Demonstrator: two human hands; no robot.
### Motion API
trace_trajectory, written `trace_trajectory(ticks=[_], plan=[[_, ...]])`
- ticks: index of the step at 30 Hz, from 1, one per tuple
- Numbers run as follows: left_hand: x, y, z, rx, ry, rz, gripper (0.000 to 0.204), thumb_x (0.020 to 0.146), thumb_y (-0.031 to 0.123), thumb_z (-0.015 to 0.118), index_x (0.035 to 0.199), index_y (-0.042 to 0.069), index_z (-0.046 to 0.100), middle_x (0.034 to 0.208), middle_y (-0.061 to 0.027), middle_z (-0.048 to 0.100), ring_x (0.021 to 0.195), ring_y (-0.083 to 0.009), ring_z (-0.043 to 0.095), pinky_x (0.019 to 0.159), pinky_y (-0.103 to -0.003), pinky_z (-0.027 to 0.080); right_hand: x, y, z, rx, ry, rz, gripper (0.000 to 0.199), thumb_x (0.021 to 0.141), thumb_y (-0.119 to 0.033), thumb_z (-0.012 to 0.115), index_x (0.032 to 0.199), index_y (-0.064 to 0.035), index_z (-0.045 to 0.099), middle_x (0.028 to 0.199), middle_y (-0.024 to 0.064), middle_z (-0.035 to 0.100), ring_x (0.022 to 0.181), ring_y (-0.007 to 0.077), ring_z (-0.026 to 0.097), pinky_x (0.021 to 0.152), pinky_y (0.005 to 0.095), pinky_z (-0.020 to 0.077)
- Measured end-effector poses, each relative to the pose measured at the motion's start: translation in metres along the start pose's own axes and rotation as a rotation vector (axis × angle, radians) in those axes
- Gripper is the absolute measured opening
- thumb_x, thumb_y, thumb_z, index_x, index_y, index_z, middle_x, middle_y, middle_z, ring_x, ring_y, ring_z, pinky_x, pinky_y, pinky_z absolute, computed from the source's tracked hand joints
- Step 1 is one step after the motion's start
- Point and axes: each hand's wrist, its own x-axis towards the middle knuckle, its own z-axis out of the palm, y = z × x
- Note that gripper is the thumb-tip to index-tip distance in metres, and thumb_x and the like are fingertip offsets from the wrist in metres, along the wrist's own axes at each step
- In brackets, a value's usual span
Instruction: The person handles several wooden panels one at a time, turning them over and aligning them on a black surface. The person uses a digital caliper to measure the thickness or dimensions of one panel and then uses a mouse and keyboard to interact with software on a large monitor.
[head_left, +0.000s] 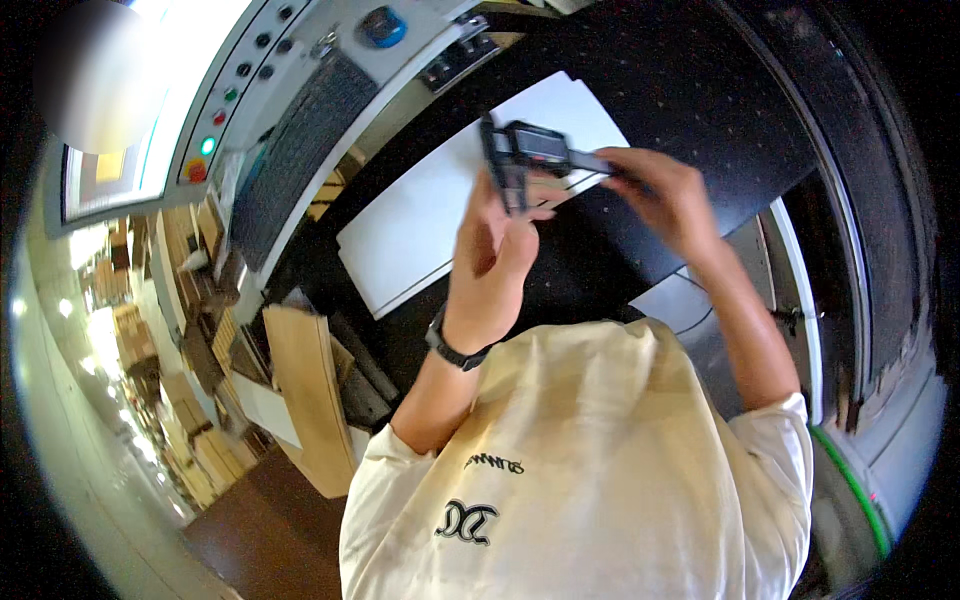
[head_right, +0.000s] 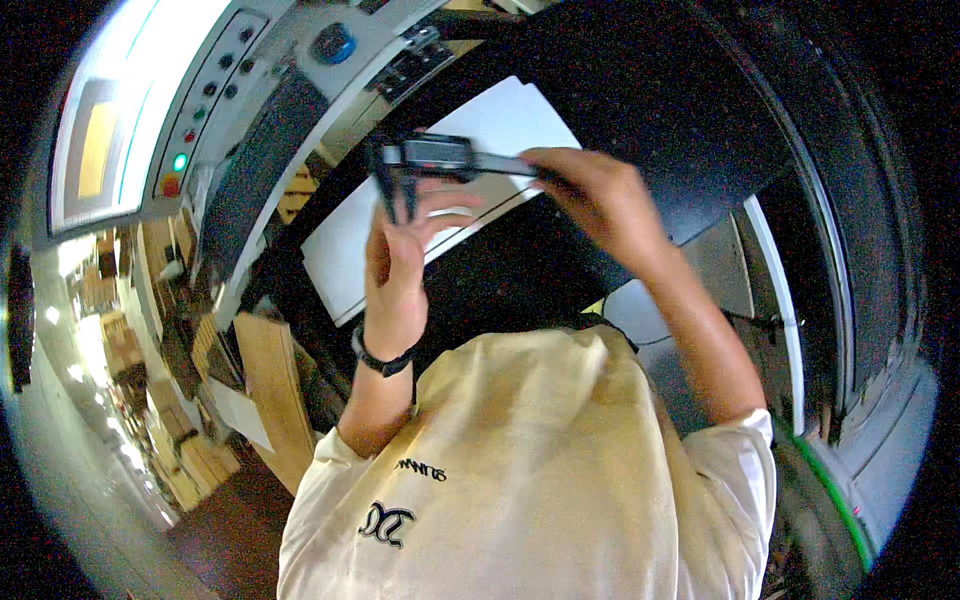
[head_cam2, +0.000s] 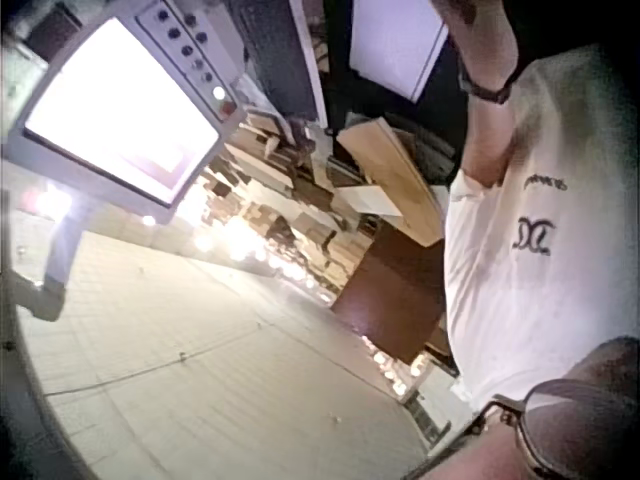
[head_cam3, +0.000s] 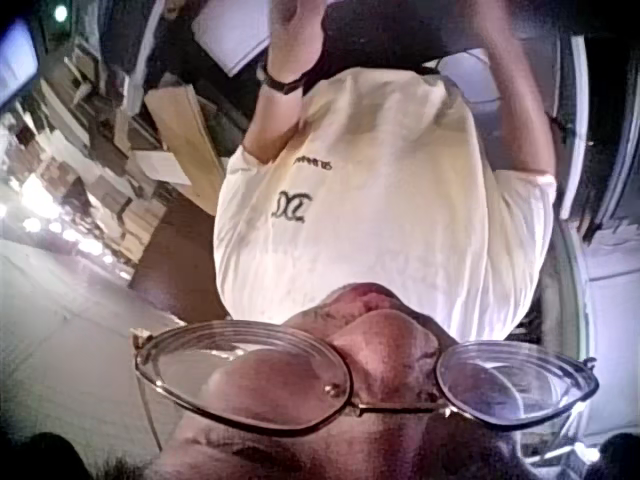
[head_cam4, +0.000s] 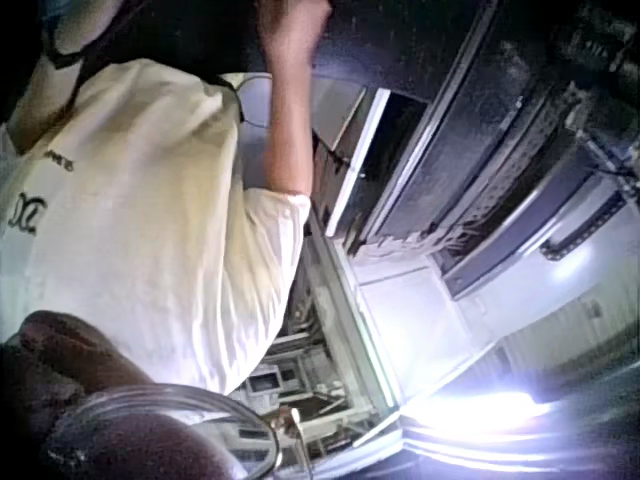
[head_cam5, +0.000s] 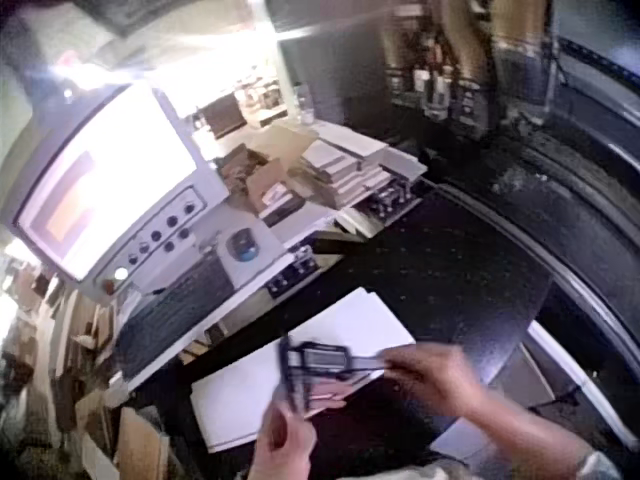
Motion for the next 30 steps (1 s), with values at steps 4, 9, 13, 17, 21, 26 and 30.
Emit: trace_trajectory(ticks=[4,9,13,17,21,26,30], plan=[[0.001,0.001,-0.017,0.203,0.025,-0.029,0.063,0.104,0.021,0.065,0.154,0.0,0.033,0.135,-0.0192,0.058,0.114,-0.0359,0.069,0.091,-0.044,0.059,0.001,0.007,0.068,0.296,0.106,0.01,0.032,0.091,-0.009,0.076,0.122,-0.0065,0.073,0.111,0.0141,0.075,0.098,0.0347,0.074,0.084,0.0414,0.0596],[0.004,-0.009,-0.038,0.441,0.063,-0.104,0.058,0.093,0.003,0.058,0.147,-0.004,0.041,0.15,-0.0201,0.048,0.122,-0.0311,0.063,0.101,-0.046,0.057,0.002,0.025,0.104,0.353,0.176,-0.011,0.029,0.088,-0.007,0.076,0.117,-0.0057,0.076,0.11,0.0129,0.076,0.098,0.0318,0.073,0.085,0.0413,0.0594],[0.004,-0.01,-0.029,0.587,0.169,-0.098,0.1,0.084,0.047,0.08,0.154,-0.003,0.029,0.141,-0.0227,0.056,0.123,-0.0366,0.064,0.103,-0.047,0.056,-0.006,0.036,0.119,0.438,0.2,-0.016,0.028,0.088,-0.009,0.077,0.117,-0.0077,0.077,0.11,0.0115,0.076,0.1,0.0299,0.073,0.087,0.0409,0.0595],[-0.004,-0.015,-0.018,0.78,0.189,-0.094,0.114,0.085,0.07,0.074,0.159,0.001,0.022,0.138,-0.0237,0.058,0.123,-0.0417,0.062,0.1,-0.051,0.057,-0.014,0.043,0.134,0.393,0.254,-0.021,0.029,0.086,-0.008,0.075,0.116,-0.0094,0.078,0.112,0.0087,0.075,0.103,0.0262,0.072,0.089,0.0397,0.061],[-0.027,-0.023,-0.025,0.848,0.329,-0.134,0.099,0.089,0.062,0.074,0.156,0.006,0.027,0.133,-0.0215,0.06,0.122,-0.0386,0.064,0.105,-0.049,0.055,-0.022,0.039,0.148,0.283,0.375,0.011,0.034,0.084,-0.007,0.074,0.117,-0.0111,0.079,0.117,0.0069,0.074,0.107,0.0249,0.072,0.091,0.0388,0.0615],[-0.048,-0.035,-0.048,0.761,0.184,-0.029,0.073,0.098,0.049,0.072,0.145,0.008,0.036,0.135,-0.0174,0.058,0.124,-0.0376,0.063,0.106,-0.05,0.054,-0.037,0.036,0.175,0.206,0.521,0.089,0.039,0.085,-0.018,0.066,0.123,-0.0123,0.076,0.125,0.0059,0.072,0.116,0.0262,0.069,0.097,0.0394,0.0595],[-0.04,-0.047,-0.046,0.759,0.162,0.125,0.065,0.096,0.043,0.076,0.141,0.011,0.041,0.133,-0.0141,0.058,0.125,-0.037,0.061,0.105,-0.049,0.056,-0.04,0.033,0.185,0.195,0.539,0.107,0.037,0.085,-0.018,0.066,0.12,-0.0121,0.077,0.126,0.0059,0.072,0.118,0.0271,0.068,0.098,0.0408,0.0597]])
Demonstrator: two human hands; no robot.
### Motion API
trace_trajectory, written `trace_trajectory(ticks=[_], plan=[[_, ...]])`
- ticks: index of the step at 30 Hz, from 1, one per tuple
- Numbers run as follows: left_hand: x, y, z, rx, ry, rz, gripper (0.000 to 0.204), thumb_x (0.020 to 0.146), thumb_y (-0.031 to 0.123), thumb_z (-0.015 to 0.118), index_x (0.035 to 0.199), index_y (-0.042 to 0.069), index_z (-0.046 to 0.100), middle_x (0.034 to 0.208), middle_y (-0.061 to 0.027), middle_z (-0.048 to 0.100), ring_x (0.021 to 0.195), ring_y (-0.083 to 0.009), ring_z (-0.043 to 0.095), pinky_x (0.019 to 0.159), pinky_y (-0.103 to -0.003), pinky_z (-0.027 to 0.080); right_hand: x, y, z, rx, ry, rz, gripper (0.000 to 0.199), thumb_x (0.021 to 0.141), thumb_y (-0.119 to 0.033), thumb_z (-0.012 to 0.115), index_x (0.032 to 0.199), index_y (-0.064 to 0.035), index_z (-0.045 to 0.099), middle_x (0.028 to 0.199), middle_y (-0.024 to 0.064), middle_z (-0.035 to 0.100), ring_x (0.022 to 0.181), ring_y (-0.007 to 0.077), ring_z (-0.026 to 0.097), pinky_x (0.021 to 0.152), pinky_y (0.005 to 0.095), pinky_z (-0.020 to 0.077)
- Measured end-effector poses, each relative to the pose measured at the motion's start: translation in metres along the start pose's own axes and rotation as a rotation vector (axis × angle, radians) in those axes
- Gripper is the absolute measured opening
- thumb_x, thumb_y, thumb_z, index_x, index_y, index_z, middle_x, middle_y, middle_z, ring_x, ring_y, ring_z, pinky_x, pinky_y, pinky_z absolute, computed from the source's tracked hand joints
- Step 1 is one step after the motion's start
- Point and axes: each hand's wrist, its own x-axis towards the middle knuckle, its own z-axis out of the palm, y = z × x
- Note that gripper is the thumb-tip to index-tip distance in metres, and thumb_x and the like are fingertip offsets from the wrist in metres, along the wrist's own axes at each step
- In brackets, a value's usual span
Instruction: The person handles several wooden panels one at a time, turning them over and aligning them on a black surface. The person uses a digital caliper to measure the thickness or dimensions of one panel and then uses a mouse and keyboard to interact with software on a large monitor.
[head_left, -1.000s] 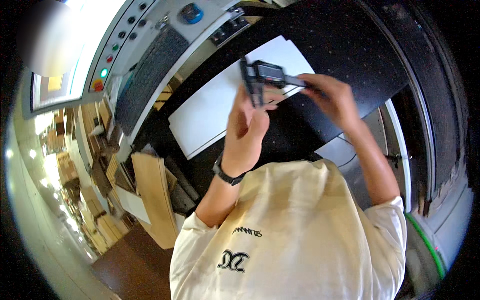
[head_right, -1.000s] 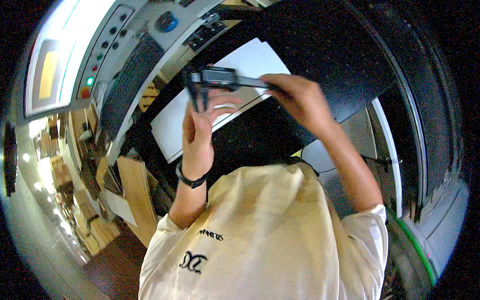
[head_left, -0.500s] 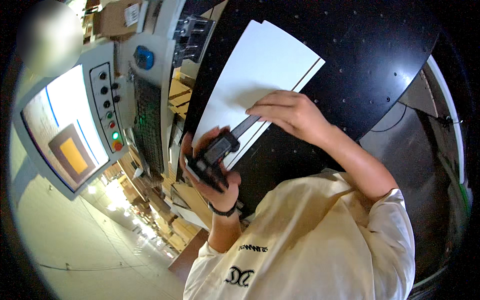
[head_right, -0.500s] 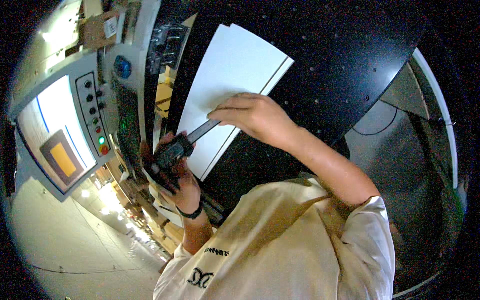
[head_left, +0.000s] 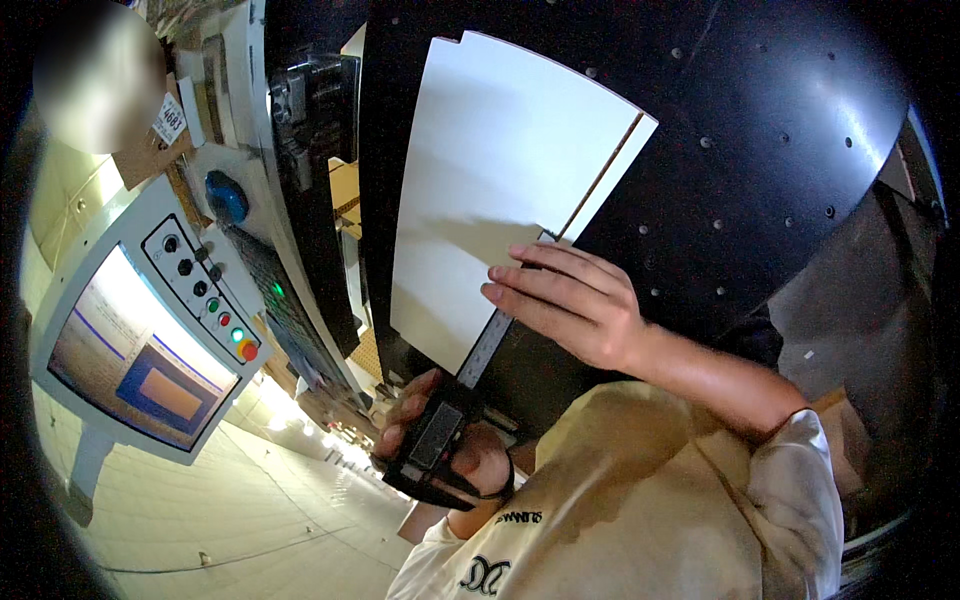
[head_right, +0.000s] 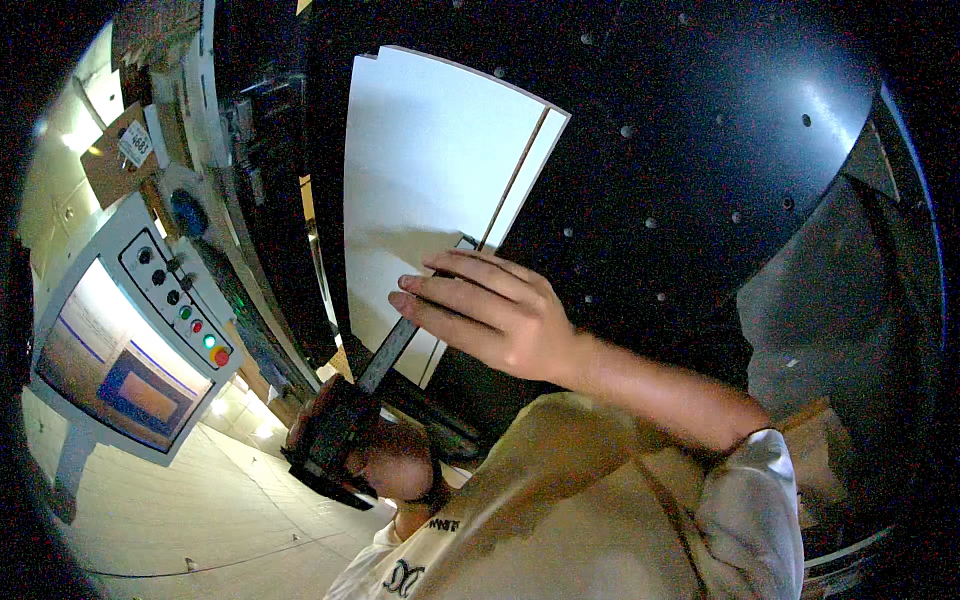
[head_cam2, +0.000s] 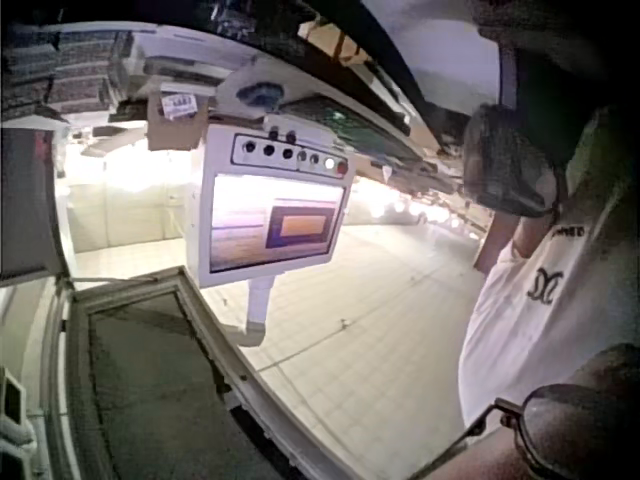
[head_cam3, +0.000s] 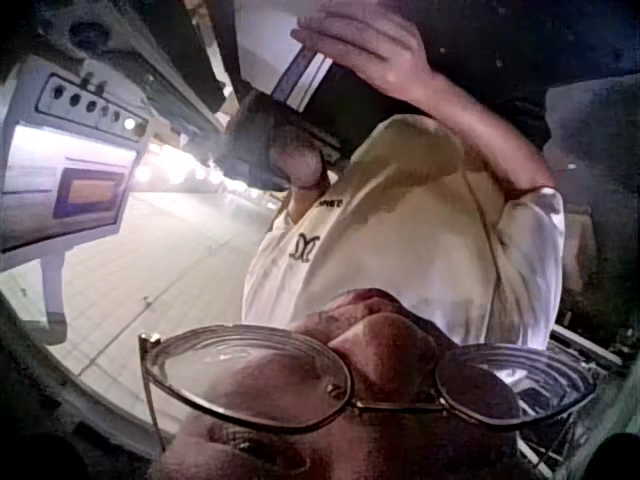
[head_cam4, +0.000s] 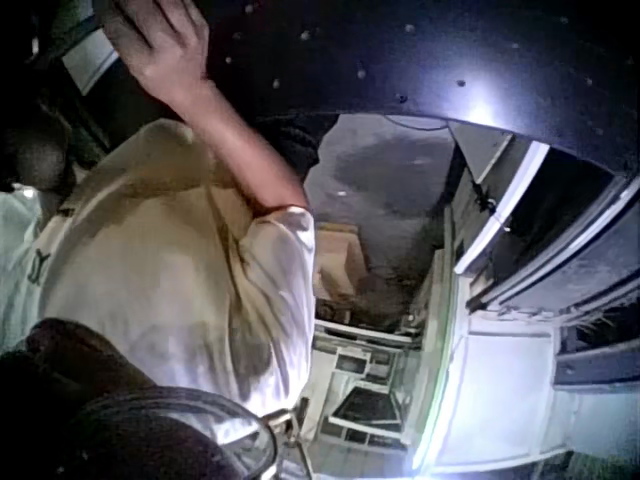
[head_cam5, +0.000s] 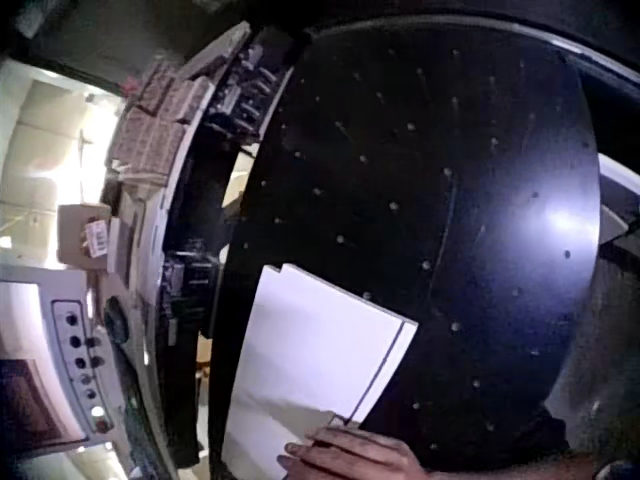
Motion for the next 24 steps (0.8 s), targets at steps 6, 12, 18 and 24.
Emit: trace_trajectory(ticks=[6,12,18,24], plan=[[-0.003,-0.004,0.004,-0.255,0.153,-0.058,0.06,0.1,0.038,0.067,0.147,0.01,0.043,0.131,-0.018,0.062,0.116,-0.0384,0.065,0.099,-0.045,0.06,-0.003,0.001,0.0,0.003,0.0,0.033,0.037,0.084,-0.018,0.066,0.119,-0.0132,0.078,0.125,0.0052,0.072,0.118,0.0269,0.068,0.099,0.0412,0.0598],[0.003,0.004,-0.002,-0.2,0.036,-0.068,0.063,0.098,0.037,0.07,0.149,0.011,0.041,0.133,-0.0193,0.061,0.119,-0.04,0.064,0.101,-0.047,0.058,-0.003,0.003,-0.003,0.01,-0.001,0.04,0.037,0.084,-0.019,0.067,0.118,-0.0132,0.078,0.123,0.0048,0.072,0.118,0.027,0.068,0.099,0.0417,0.0605],[0.009,0.012,-0.014,-0.202,-0.056,-0.099,0.067,0.097,0.035,0.072,0.15,0.012,0.039,0.136,-0.0205,0.059,0.121,-0.0415,0.063,0.103,-0.049,0.057,-0.003,0.004,-0.001,0.001,0.003,0.04,0.038,0.084,-0.019,0.066,0.12,-0.0132,0.078,0.121,0.0052,0.073,0.116,0.0269,0.068,0.099,0.0423,0.061],[0.013,0.017,-0.025,-0.195,-0.112,-0.131,0.071,0.096,0.034,0.075,0.152,0.013,0.037,0.138,-0.0218,0.058,0.123,-0.043,0.062,0.105,-0.051,0.055,-0.002,0.005,0.001,0.001,0.005,0.042,0.038,0.083,-0.02,0.067,0.119,-0.0129,0.079,0.118,0.0046,0.074,0.112,0.0266,0.07,0.096,0.041,0.062]])
